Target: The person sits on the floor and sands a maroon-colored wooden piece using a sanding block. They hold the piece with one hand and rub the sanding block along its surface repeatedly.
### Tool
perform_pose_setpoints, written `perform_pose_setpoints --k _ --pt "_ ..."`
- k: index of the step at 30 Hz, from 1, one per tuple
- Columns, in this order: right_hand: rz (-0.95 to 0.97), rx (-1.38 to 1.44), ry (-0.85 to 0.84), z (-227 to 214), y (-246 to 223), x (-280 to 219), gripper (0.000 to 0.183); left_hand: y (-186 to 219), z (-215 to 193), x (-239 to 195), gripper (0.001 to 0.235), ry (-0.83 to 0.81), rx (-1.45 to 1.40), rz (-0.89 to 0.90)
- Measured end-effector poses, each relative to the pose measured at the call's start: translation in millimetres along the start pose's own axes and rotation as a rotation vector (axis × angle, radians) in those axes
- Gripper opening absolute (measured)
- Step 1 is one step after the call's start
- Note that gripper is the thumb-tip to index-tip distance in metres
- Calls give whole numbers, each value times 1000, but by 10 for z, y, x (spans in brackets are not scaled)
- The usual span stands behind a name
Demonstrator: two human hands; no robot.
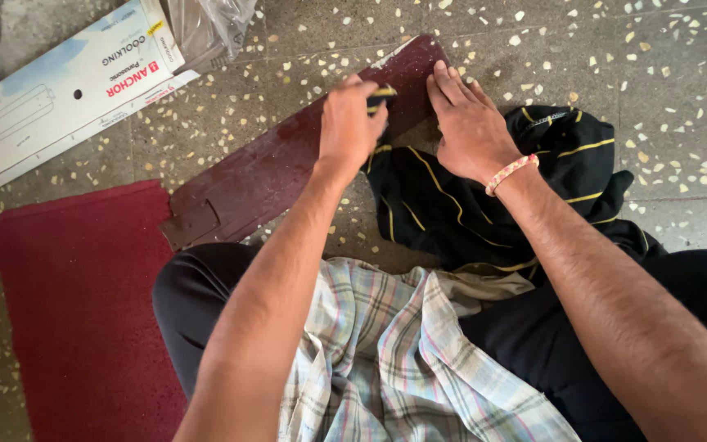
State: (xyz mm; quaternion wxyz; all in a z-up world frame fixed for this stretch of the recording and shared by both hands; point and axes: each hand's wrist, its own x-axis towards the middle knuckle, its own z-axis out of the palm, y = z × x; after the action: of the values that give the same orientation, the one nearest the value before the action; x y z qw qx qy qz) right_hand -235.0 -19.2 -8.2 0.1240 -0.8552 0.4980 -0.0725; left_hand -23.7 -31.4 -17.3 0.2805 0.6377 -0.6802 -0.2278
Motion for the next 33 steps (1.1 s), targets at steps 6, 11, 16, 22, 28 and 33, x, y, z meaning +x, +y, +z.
perform_pose_setpoints --k 6,11,16,22,28,33 --pt "9 30 -6 -42 -15 -14 87 -75 63 244 17 122 101 48" --pt "-6 4 27 -28 -27 -54 86 -44 26 38 18 -74 178 239" --pt "-18 0 32 -42 -25 -21 89 23 -16 23 18 -116 219 221" --pt "-17 75 34 -23 8 -16 87 35 97 229 17 77 171 167" --pt "-34 -58 45 37 56 19 85 74 79 -47 12 -98 220 252" --pt "-20 -19 36 40 51 30 88 80 76 -34 14 -139 229 160"
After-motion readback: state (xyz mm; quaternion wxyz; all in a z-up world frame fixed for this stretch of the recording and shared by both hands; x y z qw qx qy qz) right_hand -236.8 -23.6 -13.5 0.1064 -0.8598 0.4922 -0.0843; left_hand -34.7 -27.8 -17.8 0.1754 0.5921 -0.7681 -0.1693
